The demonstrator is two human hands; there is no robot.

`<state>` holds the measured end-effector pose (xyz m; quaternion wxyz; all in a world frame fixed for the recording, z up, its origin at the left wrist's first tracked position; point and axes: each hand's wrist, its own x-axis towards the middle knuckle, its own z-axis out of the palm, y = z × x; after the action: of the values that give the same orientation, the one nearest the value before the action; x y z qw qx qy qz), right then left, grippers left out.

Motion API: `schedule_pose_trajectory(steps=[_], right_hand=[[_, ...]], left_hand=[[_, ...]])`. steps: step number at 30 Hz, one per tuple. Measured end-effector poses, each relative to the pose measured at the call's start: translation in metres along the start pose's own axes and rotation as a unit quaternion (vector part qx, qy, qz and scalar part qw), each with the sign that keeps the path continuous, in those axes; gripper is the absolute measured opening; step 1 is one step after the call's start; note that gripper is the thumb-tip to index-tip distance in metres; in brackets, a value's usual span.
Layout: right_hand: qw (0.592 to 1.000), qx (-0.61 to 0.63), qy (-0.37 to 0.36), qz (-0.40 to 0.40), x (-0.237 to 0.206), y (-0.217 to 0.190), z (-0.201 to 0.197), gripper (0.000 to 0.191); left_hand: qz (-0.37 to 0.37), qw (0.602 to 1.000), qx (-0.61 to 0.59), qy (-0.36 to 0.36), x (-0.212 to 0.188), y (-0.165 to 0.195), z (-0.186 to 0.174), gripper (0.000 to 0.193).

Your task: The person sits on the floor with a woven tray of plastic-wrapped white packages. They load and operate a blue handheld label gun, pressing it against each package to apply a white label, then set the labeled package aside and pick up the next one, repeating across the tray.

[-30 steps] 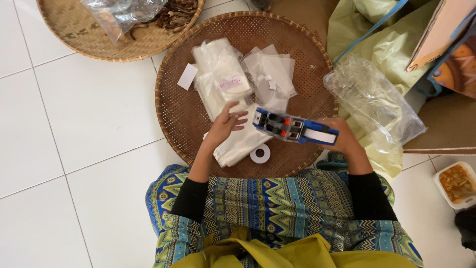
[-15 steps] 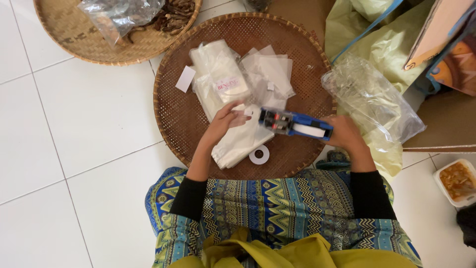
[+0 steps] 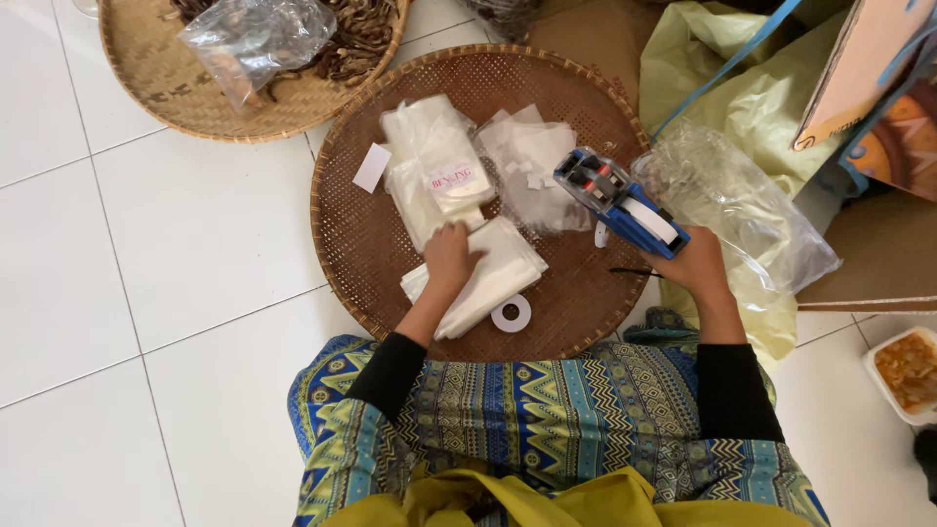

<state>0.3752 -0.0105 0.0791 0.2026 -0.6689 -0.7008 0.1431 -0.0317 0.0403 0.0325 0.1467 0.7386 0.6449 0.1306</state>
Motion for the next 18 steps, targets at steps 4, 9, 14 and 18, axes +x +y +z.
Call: schedule_pose_trajectory(steps=[4,9,14,18], right_hand=[[1.0,0.025,0.0,0.007,0.003,-0.007,0.007,0.038],[1.0,-0.015,-0.009,-0.012,0.002,-0.012,0.01,0.039],[0.999,-0.017,-0.022,-0.046,0.002,-0.016,0.009,0.034],[0.996,0.03,-0.039,-0.076,0.002,-0.024,0.005,0.032]], left_hand=[[-0.026,0.998,0.059,0.024,-0.016,-0.027,0.014,0.059],[-0.068,0.996,-0.022,-0.057,-0.001,-0.052,0.028,0.028],[-0.019,0.991,-0.008,-0.13,-0.008,-0.059,0.007,0.014],[-0.048,0.951,-0.229,-0.202,-0.009,-0.051,-0.033,0.025]])
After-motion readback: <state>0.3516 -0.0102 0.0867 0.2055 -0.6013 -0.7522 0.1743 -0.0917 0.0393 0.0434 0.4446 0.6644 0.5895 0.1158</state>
